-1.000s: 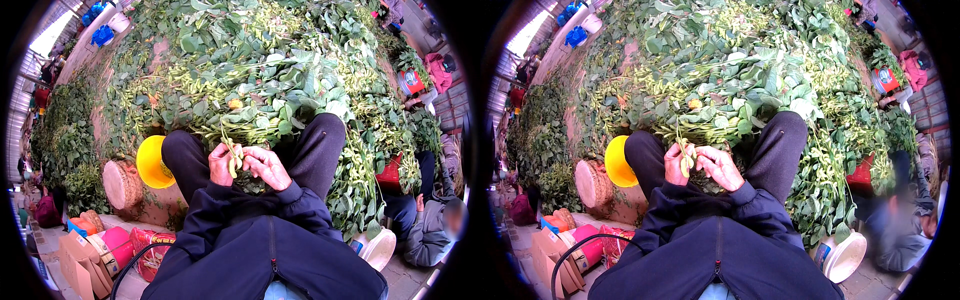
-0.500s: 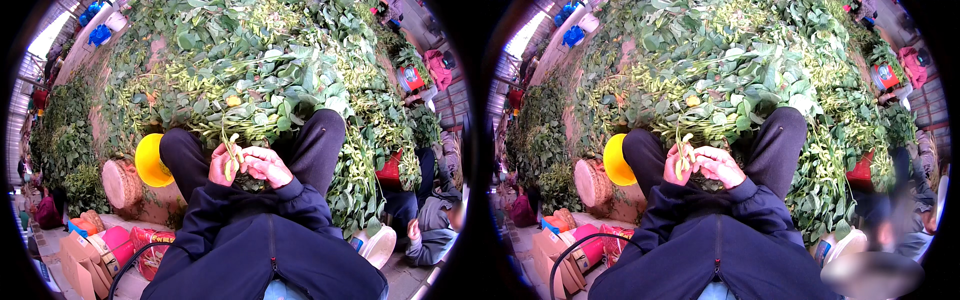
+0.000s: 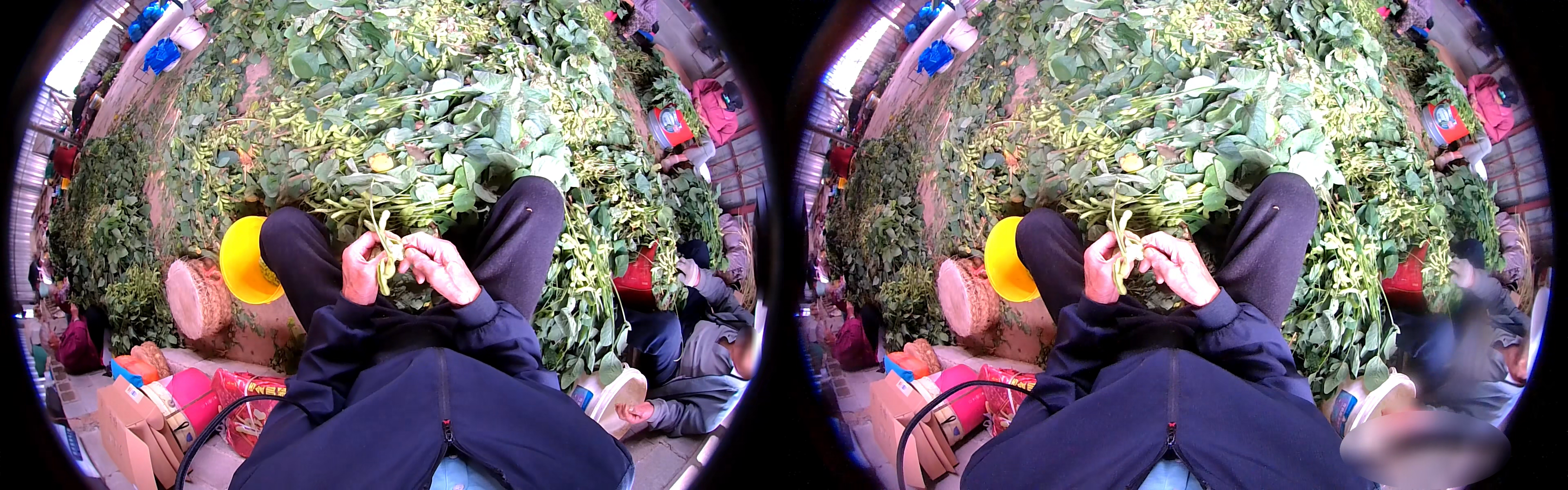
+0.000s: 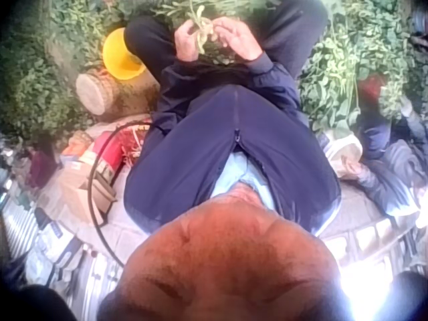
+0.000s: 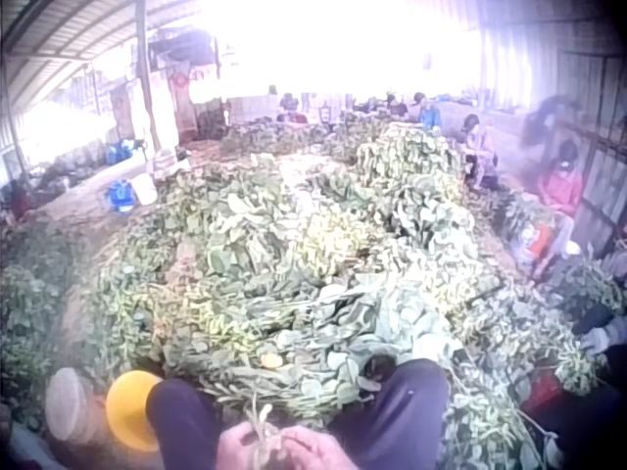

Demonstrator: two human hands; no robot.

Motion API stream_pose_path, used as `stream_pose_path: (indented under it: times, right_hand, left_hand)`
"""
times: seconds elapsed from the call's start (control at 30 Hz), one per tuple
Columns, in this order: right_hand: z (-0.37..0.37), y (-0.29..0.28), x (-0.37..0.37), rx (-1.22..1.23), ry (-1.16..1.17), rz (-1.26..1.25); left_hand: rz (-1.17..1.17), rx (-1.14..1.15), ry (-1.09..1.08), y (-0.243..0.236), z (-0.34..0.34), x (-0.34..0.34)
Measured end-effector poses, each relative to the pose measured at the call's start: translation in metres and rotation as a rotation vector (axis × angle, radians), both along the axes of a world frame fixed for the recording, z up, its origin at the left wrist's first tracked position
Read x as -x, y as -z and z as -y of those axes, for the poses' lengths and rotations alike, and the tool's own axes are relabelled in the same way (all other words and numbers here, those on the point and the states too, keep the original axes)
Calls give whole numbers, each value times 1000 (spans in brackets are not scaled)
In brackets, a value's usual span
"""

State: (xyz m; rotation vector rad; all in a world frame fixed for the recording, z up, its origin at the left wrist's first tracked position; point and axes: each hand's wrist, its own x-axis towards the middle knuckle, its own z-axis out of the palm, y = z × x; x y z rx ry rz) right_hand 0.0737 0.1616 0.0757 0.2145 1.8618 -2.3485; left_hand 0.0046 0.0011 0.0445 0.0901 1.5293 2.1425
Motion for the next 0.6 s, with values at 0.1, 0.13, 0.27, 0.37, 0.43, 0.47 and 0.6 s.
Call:
stream_pose_path:
  times: [0.1, 0.13, 0.27, 0.37, 0.43, 0.47, 0.6]
  right_hand:
    - [6, 6, 1, 47, 47, 14]
    - [7, 8, 1, 37, 53, 19]
    - [20, 2, 1, -156, 187, -113]
    - [21, -11, 0, -384, 217, -170]
    - [21, -7, -1, -532, 223, -236]
    - [22, -4, -1, -569, 249, -242]
    - [22, 0, -1, -679, 297, -341]
  left_hand:
    - [93, -162, 29, 9, 7, 2]
    - [138, -201, -3, 10, 5, 1]
    - [272, -310, 1, 20, 7, 1]
    - [301, -324, 9, 19, 8, -3]
    - [297, -321, -10, 14, 4, -6]
    - [294, -312, 4, 11, 3, -7]
    - [276, -259, 16, -5, -2, -10]
